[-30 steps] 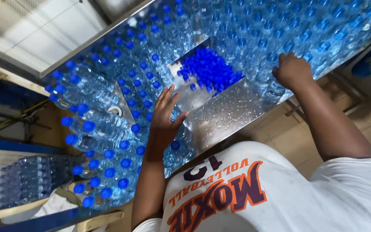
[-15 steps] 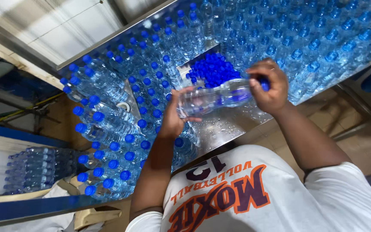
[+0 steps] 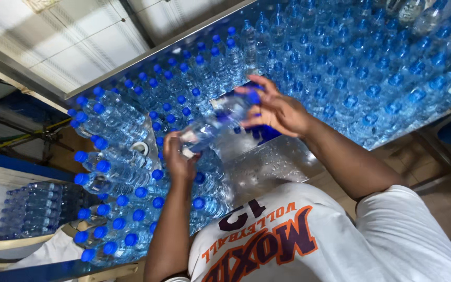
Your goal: The person places empty plastic bottles into a filling station, removes them once full, and places them onto a storage area with other bottles.
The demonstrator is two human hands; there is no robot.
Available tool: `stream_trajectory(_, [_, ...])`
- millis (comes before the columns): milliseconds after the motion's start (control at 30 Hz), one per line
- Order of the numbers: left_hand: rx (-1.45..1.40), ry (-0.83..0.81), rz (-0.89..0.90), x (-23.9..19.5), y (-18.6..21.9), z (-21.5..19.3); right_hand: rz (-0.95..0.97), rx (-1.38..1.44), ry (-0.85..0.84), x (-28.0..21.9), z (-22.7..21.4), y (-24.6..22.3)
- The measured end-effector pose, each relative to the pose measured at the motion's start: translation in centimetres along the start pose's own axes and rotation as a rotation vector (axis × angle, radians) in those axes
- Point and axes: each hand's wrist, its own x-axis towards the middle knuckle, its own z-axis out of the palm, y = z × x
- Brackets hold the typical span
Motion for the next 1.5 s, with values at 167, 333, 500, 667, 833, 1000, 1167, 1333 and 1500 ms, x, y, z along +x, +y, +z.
stream_trajectory(167, [-0.126, 0.026, -0.092, -1.6, 1.6, 2.0, -0.145, -0.914, 0.072, 2.6, -7.0, 1.3])
stream_trajectory(333, [0.145, 0.049, -0.295, -4.9, 4.0, 3.6, -0.352, -1.912, -0.161, 3.6, -14.1, 5.8])
stream_trajectory(500, [0.488, -0.028, 0.299, -4.8, 2.7, 2.9, -0.065, -0.928, 0.367, 3.5, -11.0, 9.1])
stream_trajectory(667, [0.052, 0.008, -0.291, -1.3, 3.2, 0.2, -1.100, -1.652, -0.056, 3.4, -14.9, 8.1])
stream_trajectory(833, [0.277, -0.049, 0.203, -0.8, 4.4, 0.2, -0.713, -1.539, 0.080, 7.3, -12.3, 7.8])
stream_trajectory(1000, [0.750, -0.341, 1.440, -1.3, 4.1, -0.3, 0.573, -0.365, 0.382, 7.7, -7.8, 8.9])
stream_trajectory(1167, [0.324, -0.176, 0.872, -2.1, 2.4, 2.9, 0.296, 0.186, 0.024, 5.5, -5.3, 7.6])
stream_trajectory(1333, [1.002, -0.445, 0.373, -3.9, 6.3, 2.9, 0.520, -0.790, 0.237, 8.4, -7.5, 13.7])
stream_trajectory(1500, [1.207, -0.483, 0.356, -4.8, 6.6, 2.1, 0.057, -1.281, 0.250, 10.2, -8.4, 20.8])
